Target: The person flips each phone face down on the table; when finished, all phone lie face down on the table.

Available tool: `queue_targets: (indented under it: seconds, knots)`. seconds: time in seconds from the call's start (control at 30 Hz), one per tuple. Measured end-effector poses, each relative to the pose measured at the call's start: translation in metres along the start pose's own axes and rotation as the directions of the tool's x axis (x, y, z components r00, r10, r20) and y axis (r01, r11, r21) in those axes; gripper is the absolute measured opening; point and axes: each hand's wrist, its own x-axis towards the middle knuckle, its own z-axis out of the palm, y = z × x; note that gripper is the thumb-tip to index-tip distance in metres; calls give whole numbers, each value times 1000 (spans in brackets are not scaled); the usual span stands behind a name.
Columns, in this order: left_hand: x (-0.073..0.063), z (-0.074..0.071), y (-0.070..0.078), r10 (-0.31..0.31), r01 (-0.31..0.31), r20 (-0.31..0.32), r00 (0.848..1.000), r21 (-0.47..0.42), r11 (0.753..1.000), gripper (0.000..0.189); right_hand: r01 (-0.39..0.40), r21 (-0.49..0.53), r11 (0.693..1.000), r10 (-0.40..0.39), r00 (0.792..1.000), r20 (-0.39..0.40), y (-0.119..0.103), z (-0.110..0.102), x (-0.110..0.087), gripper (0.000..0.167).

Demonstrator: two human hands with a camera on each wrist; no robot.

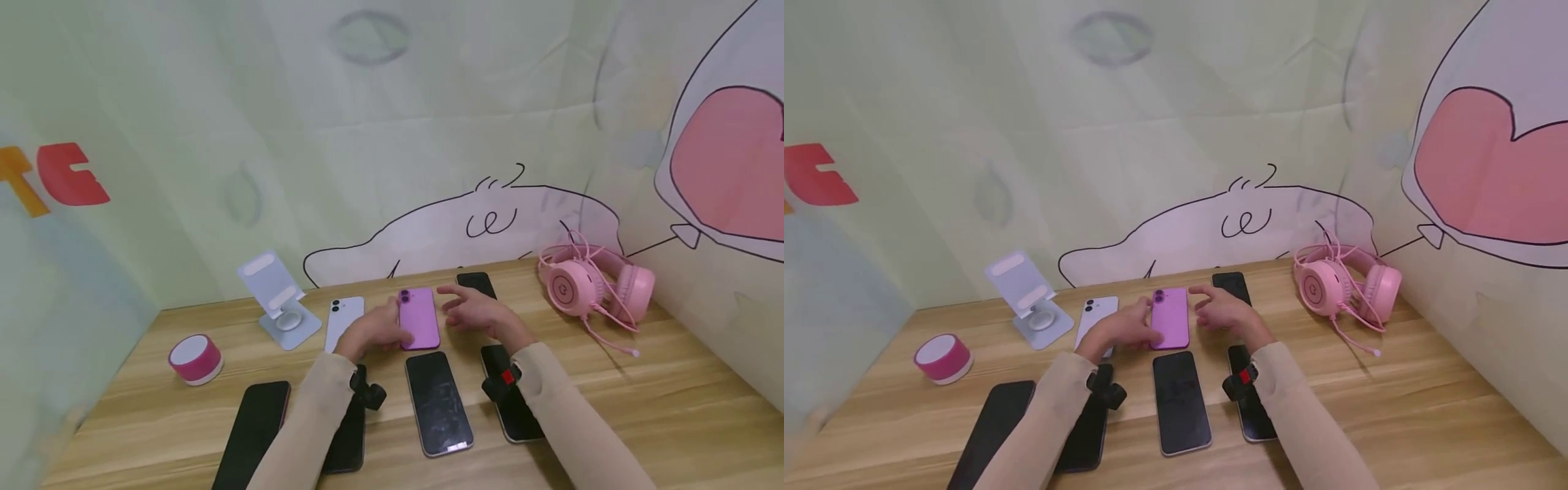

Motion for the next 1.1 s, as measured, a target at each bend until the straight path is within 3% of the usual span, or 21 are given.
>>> queue_targets:
  seconds: [0.13,0.3,0.53,0.8,0.97,1.1]
  knots:
    - [4,11,13,8,-2,-54,998,109,994,96,36,-40,999,-37,999,-26,7,-17,-4,61]
    - [11,24,30,47,-35,-71,996,168,985,88,34,-72,997,-40,996,-74,15,-36,-9,56]
    - [19,40,51,97,-89,-62,993,130,988,82,1,-152,988,-24,988,-150,19,-49,-11,50]
    - [35,53,63,215,-215,-1,977,28,976,68,-43,-218,975,-10,972,-236,20,-53,-9,48]
    - [43,58,62,195,-195,-34,980,-2,981,70,-54,-220,974,-1,970,-243,19,-58,-11,48]
    - [47,62,64,184,-187,-88,979,-21,982,73,-104,-188,977,58,971,-233,15,-66,-16,50]
